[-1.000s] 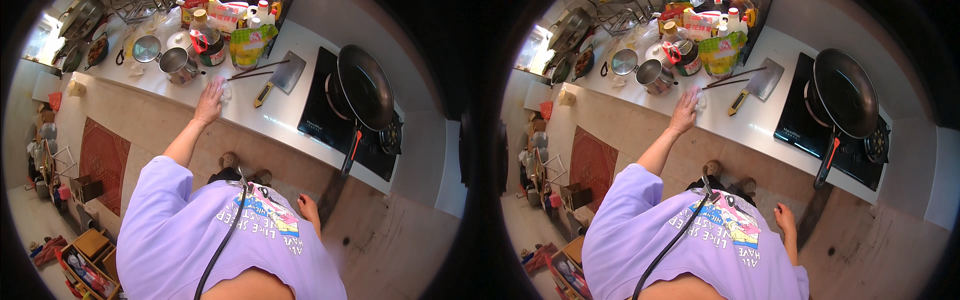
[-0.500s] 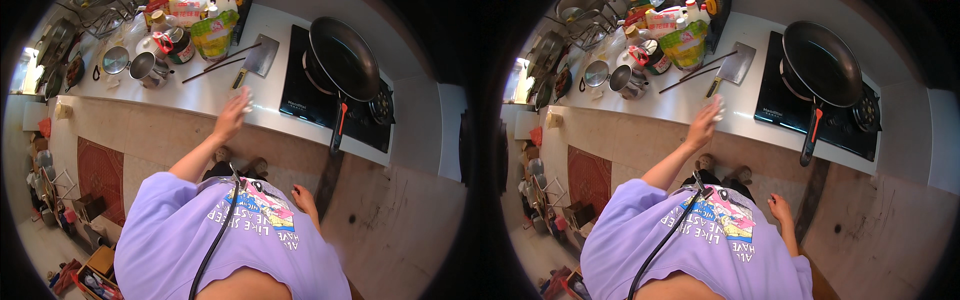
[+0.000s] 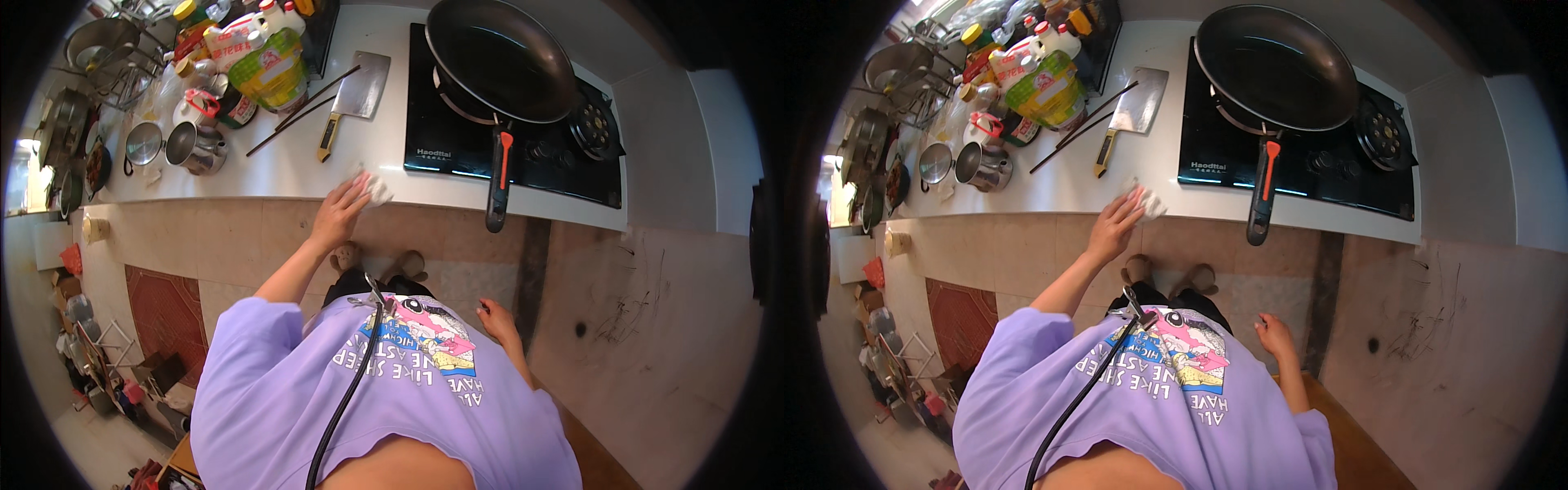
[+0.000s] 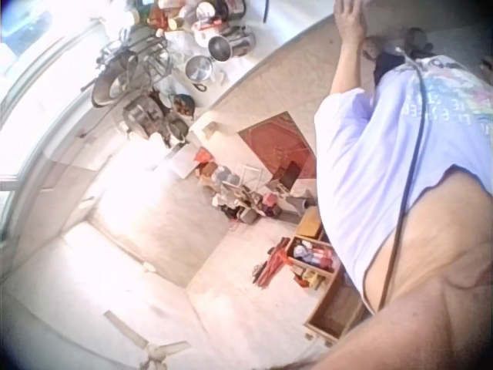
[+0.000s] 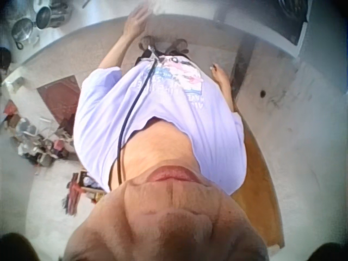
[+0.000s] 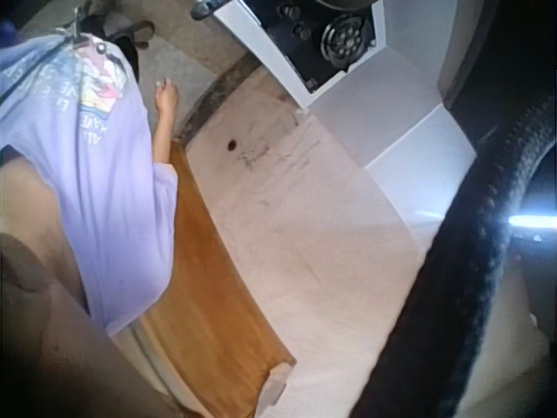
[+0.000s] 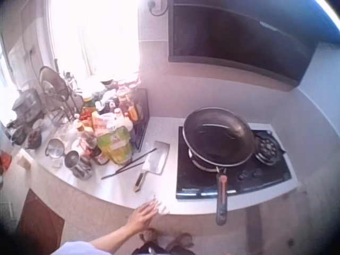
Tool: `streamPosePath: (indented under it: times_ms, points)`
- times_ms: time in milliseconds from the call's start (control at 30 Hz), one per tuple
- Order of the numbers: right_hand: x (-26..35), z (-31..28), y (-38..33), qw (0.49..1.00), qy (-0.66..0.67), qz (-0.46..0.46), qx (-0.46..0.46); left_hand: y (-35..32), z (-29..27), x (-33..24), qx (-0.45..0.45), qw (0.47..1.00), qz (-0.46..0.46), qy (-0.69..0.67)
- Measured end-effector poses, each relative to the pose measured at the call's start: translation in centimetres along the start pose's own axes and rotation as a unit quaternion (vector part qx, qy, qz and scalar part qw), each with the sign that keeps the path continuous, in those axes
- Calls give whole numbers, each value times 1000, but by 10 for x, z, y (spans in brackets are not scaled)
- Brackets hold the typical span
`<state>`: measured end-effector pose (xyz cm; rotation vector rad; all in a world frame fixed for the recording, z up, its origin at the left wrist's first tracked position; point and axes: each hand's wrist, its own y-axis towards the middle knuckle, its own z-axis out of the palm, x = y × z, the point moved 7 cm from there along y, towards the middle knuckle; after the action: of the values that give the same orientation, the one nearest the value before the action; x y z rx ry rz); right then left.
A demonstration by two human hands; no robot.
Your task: The person washes a frying pan in the sink, dries the countertop, and then prepares to cook by adding oil and chopped vegetables to the pan on the stove. They handle a pot lid, ladle, and cutting board during the process.
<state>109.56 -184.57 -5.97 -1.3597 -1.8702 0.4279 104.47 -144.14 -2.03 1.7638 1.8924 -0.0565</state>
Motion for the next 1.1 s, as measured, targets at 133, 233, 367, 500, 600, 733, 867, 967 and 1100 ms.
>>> streamPosePath:
  times_ms: [133, 233, 367, 500, 600, 733, 867, 967, 1100]
  points:
    - [24, -14, 29, 987, 112, -104, -39, 7, -1, 22, -65, 951, -238, -186]
    - [119, -56, 42, 938, 240, -220, -119, 26, 52, -10, -29, 652, -349, -673]
    - [184, -61, 96, 818, 444, -329, -159, 69, 56, -114, 149, 534, -278, -784]
    - [232, -84, 133, 854, 381, -296, -197, 58, 46, -72, 45, 605, -360, -709]
    - [268, -114, 134, 827, 33, -369, -423, 23, 24, -31, 7, 667, -385, -638]
    - [275, -88, 196, 915, -84, -195, -342, -29, 1, 0, -17, 675, -442, -590]
    - [307, -82, 240, 904, -66, -261, -333, -74, -3, 21, -13, 645, -489, -587]
    - [341, -78, 253, 898, -80, -275, -334, -93, -4, 32, 25, 632, -509, -584]
    - [372, -85, 263, 877, -38, -339, -339, -101, -11, 45, 48, 624, -517, -584]
